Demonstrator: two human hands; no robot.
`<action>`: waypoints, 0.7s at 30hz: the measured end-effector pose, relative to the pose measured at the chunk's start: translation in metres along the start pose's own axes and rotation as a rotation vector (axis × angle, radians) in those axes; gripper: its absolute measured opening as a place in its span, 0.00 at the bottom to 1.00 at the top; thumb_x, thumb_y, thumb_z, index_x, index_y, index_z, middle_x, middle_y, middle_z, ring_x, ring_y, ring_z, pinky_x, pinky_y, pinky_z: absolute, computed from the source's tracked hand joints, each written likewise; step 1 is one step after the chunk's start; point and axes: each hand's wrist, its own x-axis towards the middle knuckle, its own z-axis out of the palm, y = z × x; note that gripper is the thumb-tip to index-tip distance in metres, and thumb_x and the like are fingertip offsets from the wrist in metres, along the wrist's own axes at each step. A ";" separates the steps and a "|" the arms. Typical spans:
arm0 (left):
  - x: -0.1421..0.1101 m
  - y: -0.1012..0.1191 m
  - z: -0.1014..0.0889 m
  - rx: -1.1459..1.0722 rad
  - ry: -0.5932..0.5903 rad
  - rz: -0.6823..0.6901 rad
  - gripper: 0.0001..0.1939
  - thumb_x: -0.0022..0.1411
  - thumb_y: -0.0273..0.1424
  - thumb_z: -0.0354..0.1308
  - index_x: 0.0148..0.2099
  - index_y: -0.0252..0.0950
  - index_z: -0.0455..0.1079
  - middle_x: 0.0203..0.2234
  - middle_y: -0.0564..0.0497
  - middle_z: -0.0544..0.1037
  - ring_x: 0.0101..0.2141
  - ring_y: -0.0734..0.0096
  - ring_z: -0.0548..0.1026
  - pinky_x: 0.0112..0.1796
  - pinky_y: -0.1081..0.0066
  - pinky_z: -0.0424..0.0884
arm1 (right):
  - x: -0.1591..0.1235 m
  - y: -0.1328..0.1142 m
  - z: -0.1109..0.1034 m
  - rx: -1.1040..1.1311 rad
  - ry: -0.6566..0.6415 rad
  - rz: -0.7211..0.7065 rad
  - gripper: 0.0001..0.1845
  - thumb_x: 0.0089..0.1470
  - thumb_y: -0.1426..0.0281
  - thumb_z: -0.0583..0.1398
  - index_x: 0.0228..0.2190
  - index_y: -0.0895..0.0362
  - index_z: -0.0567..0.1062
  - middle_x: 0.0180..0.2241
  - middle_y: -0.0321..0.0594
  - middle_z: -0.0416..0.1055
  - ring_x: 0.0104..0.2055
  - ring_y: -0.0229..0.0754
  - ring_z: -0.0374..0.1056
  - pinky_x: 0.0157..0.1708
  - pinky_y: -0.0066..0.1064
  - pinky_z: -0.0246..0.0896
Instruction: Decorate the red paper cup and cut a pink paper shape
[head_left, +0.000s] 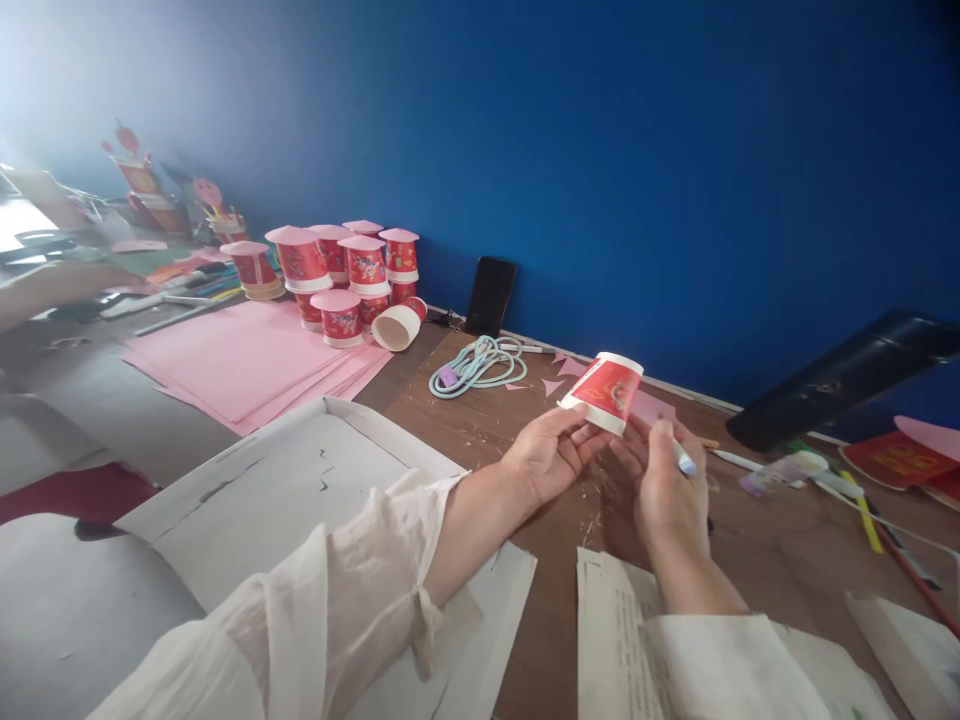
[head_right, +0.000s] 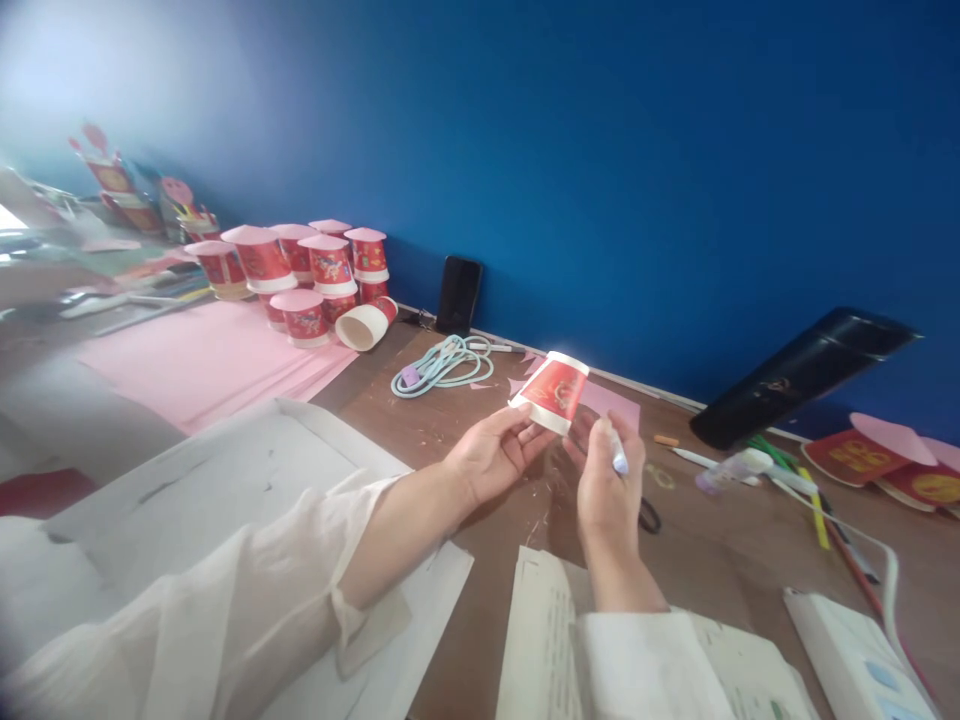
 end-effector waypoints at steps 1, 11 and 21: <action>0.000 -0.001 0.000 0.000 -0.017 -0.012 0.03 0.59 0.21 0.59 0.37 0.28 0.73 0.33 0.45 0.79 0.33 0.72 0.78 0.44 0.71 0.76 | 0.000 0.001 0.001 0.065 -0.049 0.071 0.28 0.54 0.49 0.61 0.49 0.53 0.68 0.43 0.43 0.76 0.39 0.43 0.76 0.36 0.36 0.73; -0.006 -0.014 -0.002 0.045 -0.126 -0.050 0.07 0.58 0.26 0.64 0.39 0.28 0.75 0.36 0.45 0.79 0.37 0.72 0.77 0.47 0.70 0.72 | -0.008 -0.001 0.008 0.113 -0.217 0.058 0.26 0.56 0.49 0.59 0.48 0.54 0.73 0.43 0.43 0.76 0.43 0.46 0.74 0.39 0.37 0.71; 0.000 -0.016 -0.004 0.124 0.105 0.031 0.02 0.56 0.21 0.61 0.34 0.29 0.75 0.28 0.48 0.76 0.29 0.77 0.73 0.36 0.76 0.71 | -0.004 0.003 -0.004 -0.398 0.087 -0.282 0.30 0.58 0.52 0.57 0.54 0.59 0.69 0.41 0.51 0.77 0.36 0.46 0.76 0.41 0.44 0.71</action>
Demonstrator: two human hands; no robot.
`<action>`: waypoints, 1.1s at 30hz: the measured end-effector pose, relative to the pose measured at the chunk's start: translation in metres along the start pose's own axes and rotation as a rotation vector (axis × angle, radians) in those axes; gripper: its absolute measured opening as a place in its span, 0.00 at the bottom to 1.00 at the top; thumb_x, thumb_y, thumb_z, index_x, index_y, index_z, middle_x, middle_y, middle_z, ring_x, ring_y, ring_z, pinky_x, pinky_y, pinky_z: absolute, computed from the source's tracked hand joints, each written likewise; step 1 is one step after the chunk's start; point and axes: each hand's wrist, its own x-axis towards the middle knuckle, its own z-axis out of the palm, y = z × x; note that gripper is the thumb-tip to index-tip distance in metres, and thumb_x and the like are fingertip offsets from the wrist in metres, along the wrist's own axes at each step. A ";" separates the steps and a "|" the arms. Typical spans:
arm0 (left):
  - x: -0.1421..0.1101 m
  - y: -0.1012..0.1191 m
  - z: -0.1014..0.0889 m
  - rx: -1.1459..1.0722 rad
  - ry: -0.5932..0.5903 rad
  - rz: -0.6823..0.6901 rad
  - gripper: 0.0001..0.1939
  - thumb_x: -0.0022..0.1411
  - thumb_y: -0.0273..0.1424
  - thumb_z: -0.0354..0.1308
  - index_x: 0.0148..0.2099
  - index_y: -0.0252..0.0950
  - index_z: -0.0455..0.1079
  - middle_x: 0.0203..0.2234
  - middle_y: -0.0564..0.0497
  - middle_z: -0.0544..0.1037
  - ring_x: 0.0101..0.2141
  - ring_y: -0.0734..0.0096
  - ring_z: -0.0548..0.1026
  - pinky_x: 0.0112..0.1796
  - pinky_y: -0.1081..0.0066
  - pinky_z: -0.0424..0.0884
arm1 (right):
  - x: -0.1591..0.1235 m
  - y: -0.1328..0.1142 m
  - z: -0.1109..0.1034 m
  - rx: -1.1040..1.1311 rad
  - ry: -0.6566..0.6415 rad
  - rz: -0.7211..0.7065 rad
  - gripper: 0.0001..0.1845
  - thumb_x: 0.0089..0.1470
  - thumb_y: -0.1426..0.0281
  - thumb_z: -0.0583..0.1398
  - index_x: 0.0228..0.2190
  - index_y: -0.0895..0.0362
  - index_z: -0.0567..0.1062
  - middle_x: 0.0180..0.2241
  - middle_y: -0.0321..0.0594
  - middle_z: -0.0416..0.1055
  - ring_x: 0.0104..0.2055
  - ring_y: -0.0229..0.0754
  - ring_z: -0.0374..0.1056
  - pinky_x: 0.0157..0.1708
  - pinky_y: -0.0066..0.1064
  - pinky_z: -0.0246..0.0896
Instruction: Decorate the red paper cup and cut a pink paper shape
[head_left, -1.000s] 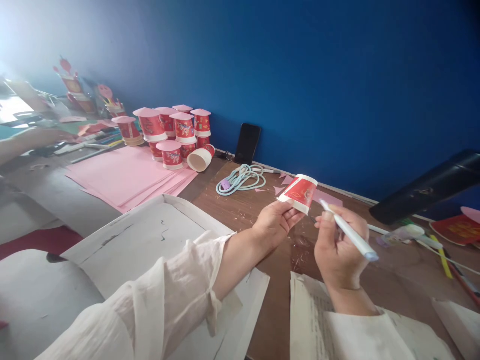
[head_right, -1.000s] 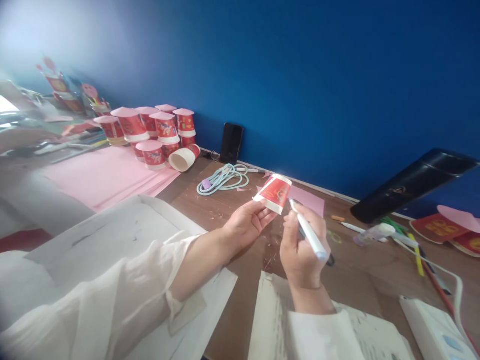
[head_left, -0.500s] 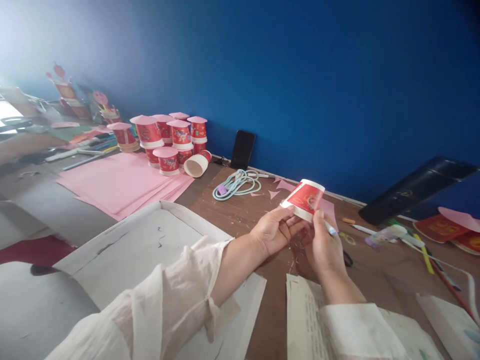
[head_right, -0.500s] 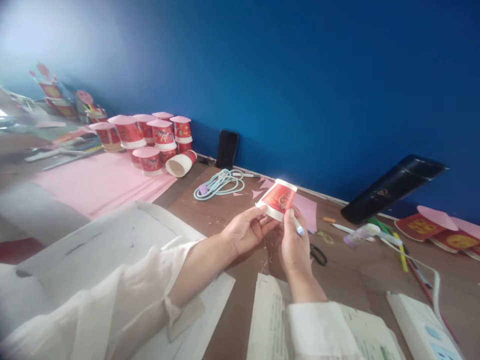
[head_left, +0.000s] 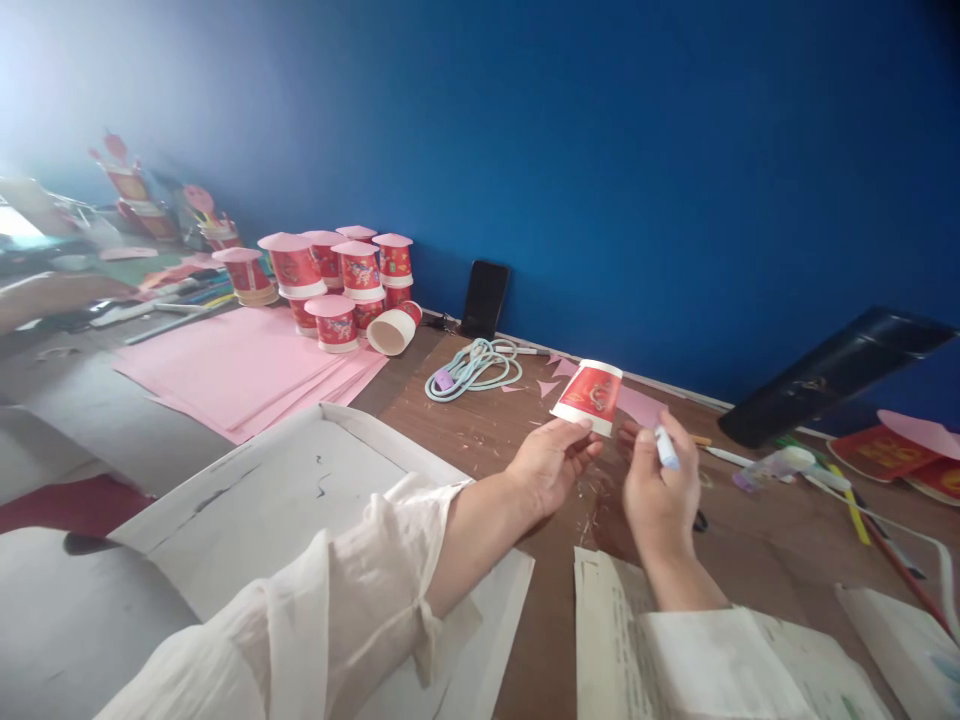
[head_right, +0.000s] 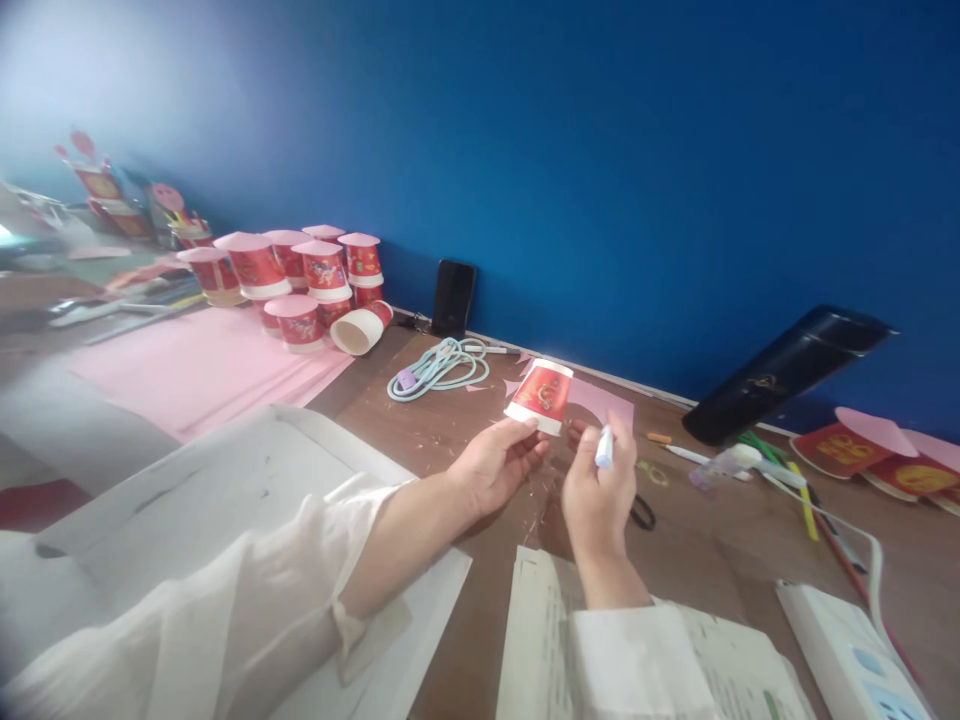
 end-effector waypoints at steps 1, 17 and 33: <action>0.001 0.001 -0.001 -0.001 0.010 0.008 0.02 0.56 0.21 0.61 0.34 0.29 0.74 0.27 0.48 0.76 0.28 0.77 0.73 0.36 0.76 0.71 | -0.001 -0.003 -0.002 -0.046 0.008 -0.093 0.29 0.60 0.55 0.56 0.55 0.60 0.69 0.39 0.50 0.77 0.36 0.46 0.76 0.42 0.44 0.71; 0.003 -0.001 -0.003 -0.032 0.001 0.064 0.04 0.54 0.23 0.65 0.34 0.31 0.74 0.30 0.49 0.78 0.31 0.77 0.75 0.44 0.73 0.71 | -0.011 -0.027 -0.008 -0.233 -0.047 -0.499 0.13 0.60 0.66 0.59 0.43 0.59 0.79 0.35 0.46 0.79 0.38 0.46 0.76 0.43 0.40 0.70; -0.001 0.001 -0.001 -0.054 -0.038 0.045 0.02 0.57 0.21 0.62 0.35 0.30 0.75 0.33 0.48 0.78 0.34 0.76 0.76 0.45 0.73 0.71 | -0.011 -0.029 -0.008 -0.200 -0.037 -0.332 0.16 0.58 0.58 0.61 0.37 0.59 0.79 0.33 0.46 0.78 0.35 0.45 0.74 0.36 0.37 0.68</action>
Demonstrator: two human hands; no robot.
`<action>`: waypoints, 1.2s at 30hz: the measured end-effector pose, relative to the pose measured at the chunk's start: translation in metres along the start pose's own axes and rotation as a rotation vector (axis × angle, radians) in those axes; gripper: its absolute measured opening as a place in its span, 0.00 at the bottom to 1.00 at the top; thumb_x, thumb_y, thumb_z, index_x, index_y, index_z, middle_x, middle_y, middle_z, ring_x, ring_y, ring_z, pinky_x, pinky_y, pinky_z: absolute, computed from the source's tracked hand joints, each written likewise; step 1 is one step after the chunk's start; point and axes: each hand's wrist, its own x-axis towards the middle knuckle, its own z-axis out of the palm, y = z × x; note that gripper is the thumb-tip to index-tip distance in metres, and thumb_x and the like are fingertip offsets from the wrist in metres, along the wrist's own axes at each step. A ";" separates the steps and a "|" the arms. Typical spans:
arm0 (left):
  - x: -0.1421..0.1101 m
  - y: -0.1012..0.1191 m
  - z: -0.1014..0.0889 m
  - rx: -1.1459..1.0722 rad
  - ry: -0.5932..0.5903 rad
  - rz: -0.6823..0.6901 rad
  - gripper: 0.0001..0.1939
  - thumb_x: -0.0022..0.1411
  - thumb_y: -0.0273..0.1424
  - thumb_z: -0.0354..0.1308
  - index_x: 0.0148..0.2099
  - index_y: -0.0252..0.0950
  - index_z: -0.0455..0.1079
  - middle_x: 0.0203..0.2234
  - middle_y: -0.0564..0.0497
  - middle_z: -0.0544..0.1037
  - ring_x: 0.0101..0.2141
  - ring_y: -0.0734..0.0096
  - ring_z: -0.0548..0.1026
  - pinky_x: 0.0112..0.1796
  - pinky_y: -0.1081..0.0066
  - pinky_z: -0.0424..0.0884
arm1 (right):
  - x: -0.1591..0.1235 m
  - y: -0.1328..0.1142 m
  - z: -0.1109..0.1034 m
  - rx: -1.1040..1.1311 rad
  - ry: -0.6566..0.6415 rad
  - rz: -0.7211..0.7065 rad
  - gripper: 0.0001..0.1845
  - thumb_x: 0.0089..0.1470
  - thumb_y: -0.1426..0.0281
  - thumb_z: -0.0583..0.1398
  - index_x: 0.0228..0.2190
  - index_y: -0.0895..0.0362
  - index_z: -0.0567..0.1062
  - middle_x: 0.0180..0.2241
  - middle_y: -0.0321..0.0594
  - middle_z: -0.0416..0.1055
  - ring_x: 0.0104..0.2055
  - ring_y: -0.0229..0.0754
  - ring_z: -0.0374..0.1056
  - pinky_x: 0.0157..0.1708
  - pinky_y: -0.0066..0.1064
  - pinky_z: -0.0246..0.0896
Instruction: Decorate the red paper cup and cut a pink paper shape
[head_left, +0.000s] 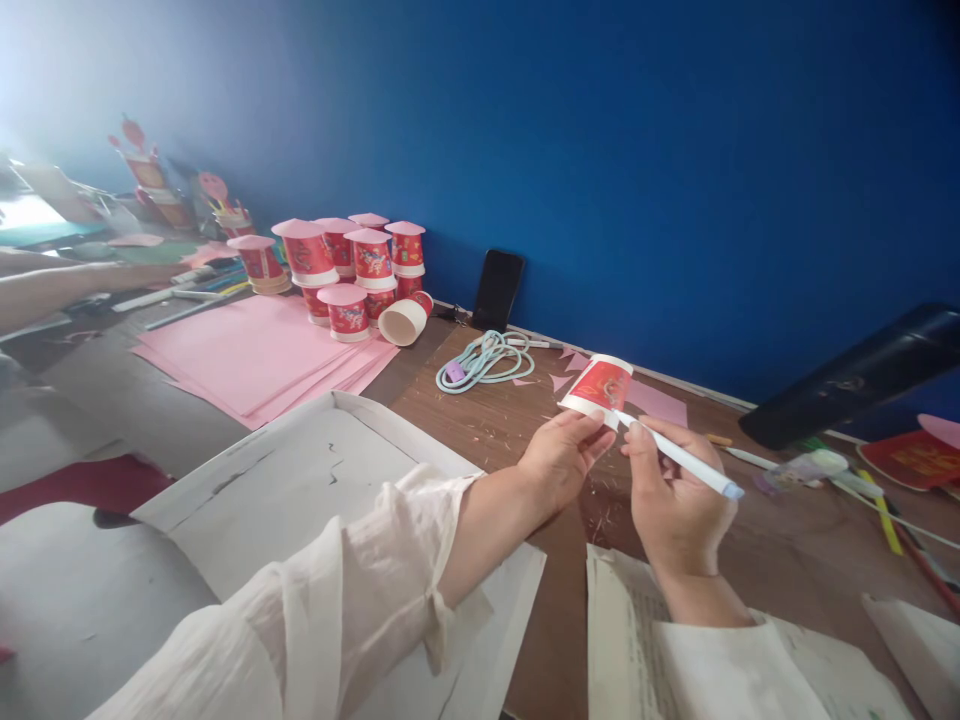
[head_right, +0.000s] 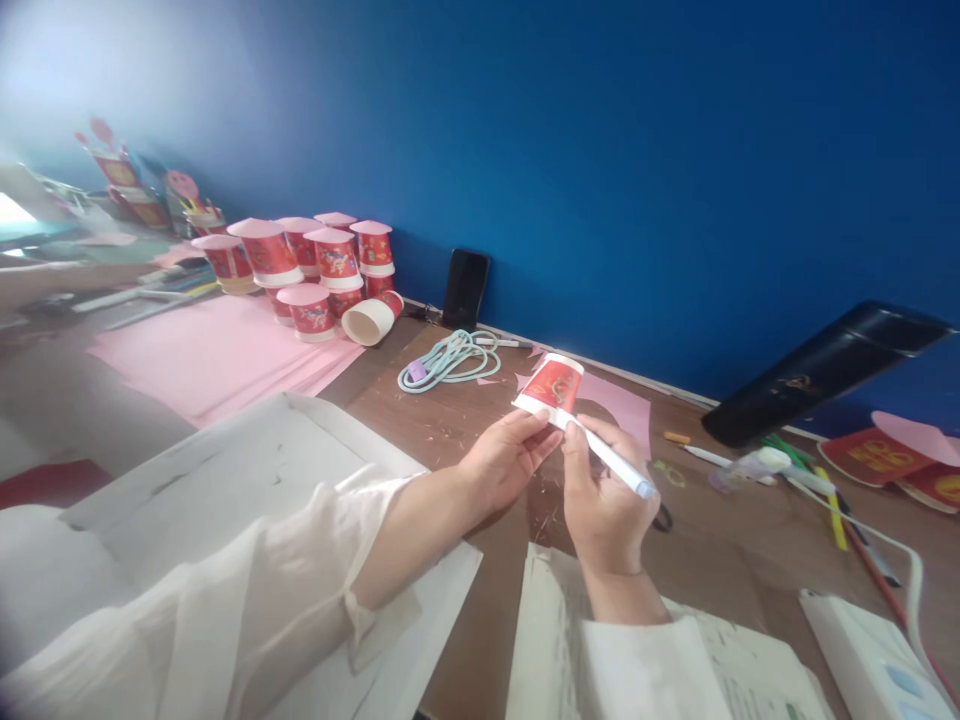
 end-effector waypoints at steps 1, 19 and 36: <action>0.000 0.000 0.000 0.001 0.000 0.000 0.02 0.57 0.21 0.62 0.35 0.30 0.75 0.33 0.48 0.78 0.33 0.76 0.76 0.45 0.73 0.71 | 0.000 0.000 0.000 0.010 -0.002 -0.013 0.16 0.58 0.59 0.61 0.37 0.59 0.79 0.33 0.46 0.78 0.35 0.45 0.74 0.36 0.37 0.68; 0.001 -0.003 0.000 0.005 -0.009 0.004 0.02 0.56 0.22 0.63 0.34 0.30 0.76 0.33 0.47 0.79 0.34 0.75 0.76 0.46 0.73 0.71 | -0.002 0.001 0.001 -0.072 0.011 -0.130 0.12 0.58 0.63 0.61 0.39 0.57 0.79 0.35 0.44 0.78 0.34 0.43 0.74 0.36 0.34 0.68; 0.000 0.000 0.004 -0.042 0.050 -0.008 0.05 0.60 0.20 0.58 0.35 0.28 0.75 0.31 0.46 0.78 0.33 0.73 0.77 0.49 0.69 0.71 | 0.001 0.002 -0.001 -0.139 0.006 -0.171 0.13 0.59 0.63 0.60 0.38 0.58 0.79 0.34 0.45 0.79 0.32 0.43 0.74 0.31 0.32 0.65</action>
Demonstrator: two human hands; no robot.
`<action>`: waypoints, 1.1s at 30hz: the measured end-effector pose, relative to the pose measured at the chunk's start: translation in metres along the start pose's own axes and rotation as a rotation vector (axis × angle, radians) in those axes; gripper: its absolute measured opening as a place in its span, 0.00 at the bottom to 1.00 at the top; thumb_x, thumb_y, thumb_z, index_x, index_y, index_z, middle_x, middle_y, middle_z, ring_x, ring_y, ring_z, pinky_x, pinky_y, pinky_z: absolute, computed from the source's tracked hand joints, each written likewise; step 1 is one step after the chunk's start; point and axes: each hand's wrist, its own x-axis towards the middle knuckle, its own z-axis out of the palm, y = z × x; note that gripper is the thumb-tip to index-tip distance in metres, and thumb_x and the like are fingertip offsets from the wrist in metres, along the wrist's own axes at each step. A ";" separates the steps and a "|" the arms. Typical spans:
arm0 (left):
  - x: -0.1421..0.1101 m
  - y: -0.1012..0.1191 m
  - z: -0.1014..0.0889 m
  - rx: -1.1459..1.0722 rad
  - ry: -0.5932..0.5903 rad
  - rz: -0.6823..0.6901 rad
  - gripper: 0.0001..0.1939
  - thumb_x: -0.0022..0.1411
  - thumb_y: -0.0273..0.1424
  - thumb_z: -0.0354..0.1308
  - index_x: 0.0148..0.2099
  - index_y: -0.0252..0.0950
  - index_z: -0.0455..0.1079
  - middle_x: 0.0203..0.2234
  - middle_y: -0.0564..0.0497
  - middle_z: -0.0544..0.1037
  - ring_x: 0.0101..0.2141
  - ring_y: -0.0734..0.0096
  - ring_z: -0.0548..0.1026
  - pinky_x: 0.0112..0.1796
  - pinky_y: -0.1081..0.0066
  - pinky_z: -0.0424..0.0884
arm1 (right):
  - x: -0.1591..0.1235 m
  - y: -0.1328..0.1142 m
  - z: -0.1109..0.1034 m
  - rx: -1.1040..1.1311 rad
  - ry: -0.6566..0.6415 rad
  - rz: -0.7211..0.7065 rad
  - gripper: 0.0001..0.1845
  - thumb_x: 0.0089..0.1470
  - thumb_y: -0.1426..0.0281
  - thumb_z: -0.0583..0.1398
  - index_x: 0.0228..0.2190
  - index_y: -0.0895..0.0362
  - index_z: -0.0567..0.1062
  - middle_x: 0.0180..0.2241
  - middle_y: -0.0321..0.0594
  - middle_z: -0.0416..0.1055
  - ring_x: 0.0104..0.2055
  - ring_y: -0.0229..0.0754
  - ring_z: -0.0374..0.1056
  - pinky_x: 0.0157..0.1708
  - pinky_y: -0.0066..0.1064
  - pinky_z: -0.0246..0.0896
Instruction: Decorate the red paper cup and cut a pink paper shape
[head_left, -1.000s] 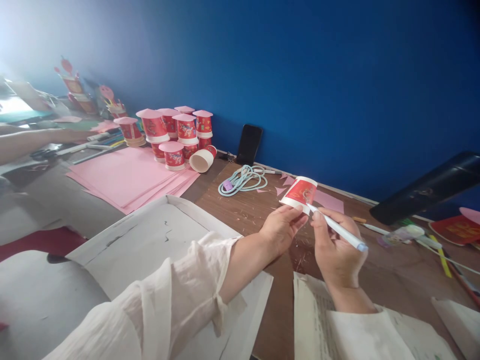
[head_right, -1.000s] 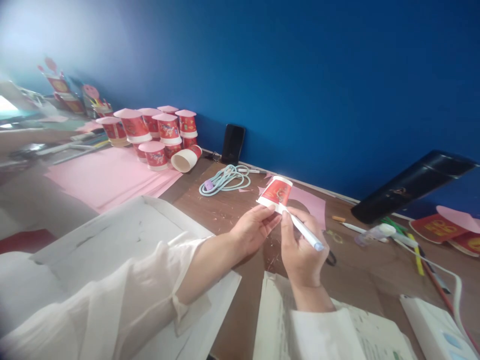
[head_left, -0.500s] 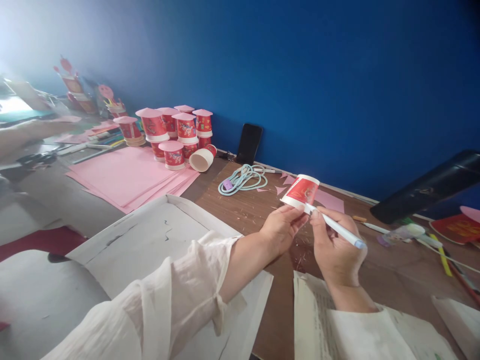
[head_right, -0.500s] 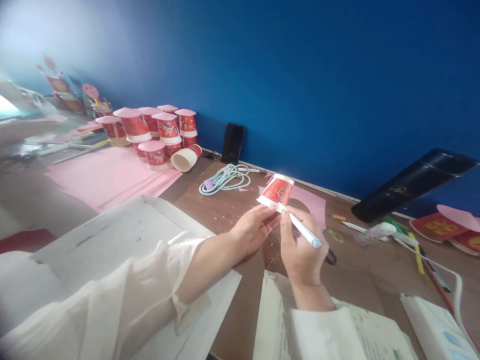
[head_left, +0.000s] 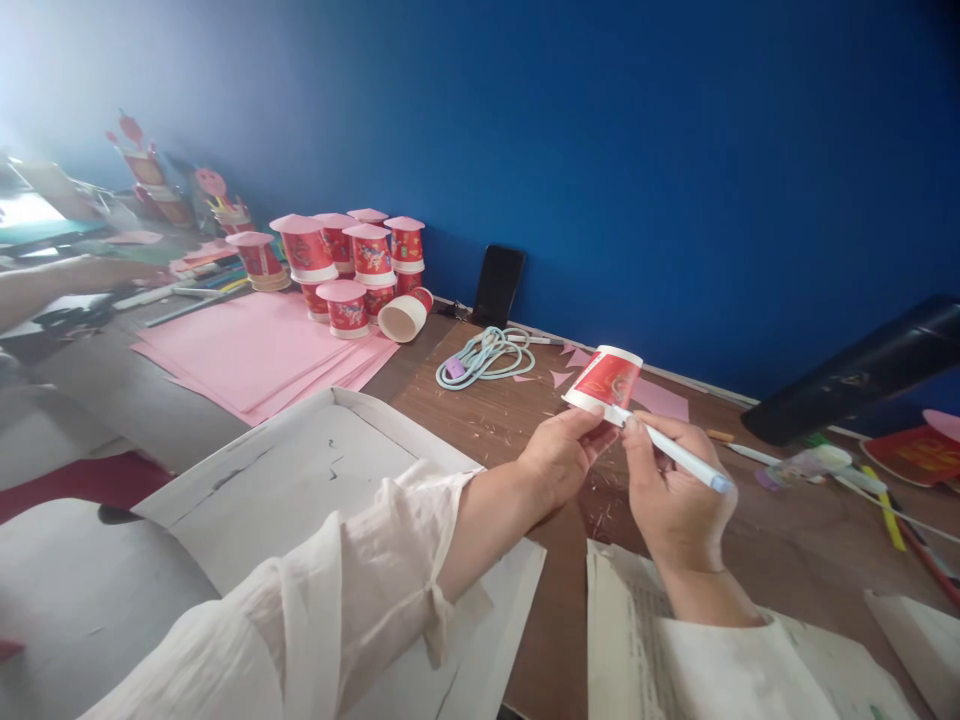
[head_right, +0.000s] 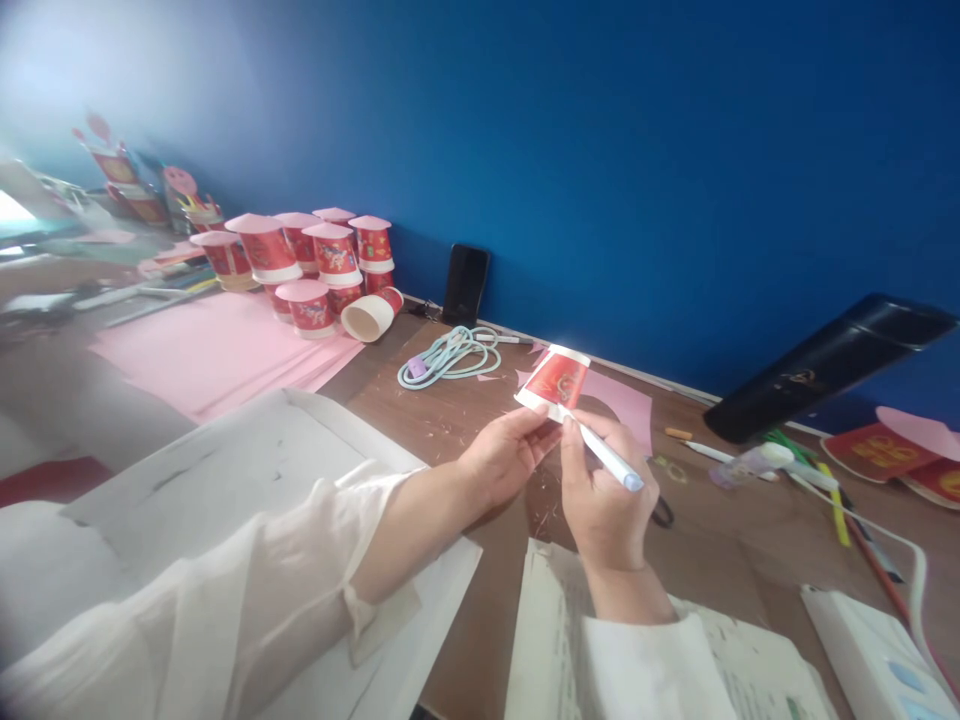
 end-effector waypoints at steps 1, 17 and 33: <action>0.000 0.000 0.000 0.000 0.002 -0.002 0.05 0.60 0.19 0.57 0.35 0.27 0.75 0.31 0.46 0.78 0.33 0.73 0.77 0.49 0.69 0.71 | 0.000 0.000 0.000 -0.004 -0.002 0.003 0.13 0.59 0.62 0.60 0.38 0.58 0.79 0.34 0.44 0.78 0.32 0.43 0.74 0.31 0.31 0.65; 0.001 0.000 -0.001 -0.021 0.012 0.001 0.04 0.59 0.20 0.59 0.34 0.27 0.76 0.28 0.46 0.78 0.30 0.74 0.76 0.45 0.71 0.73 | 0.000 0.001 0.001 0.008 -0.007 -0.025 0.11 0.58 0.64 0.61 0.37 0.59 0.79 0.33 0.44 0.79 0.32 0.41 0.74 0.31 0.29 0.66; 0.004 0.000 -0.003 -0.026 0.026 0.005 0.06 0.58 0.18 0.57 0.33 0.27 0.75 0.27 0.47 0.78 0.29 0.75 0.76 0.41 0.74 0.73 | -0.001 0.002 0.001 0.016 -0.039 -0.032 0.11 0.58 0.64 0.61 0.35 0.58 0.79 0.33 0.43 0.79 0.32 0.41 0.75 0.33 0.29 0.67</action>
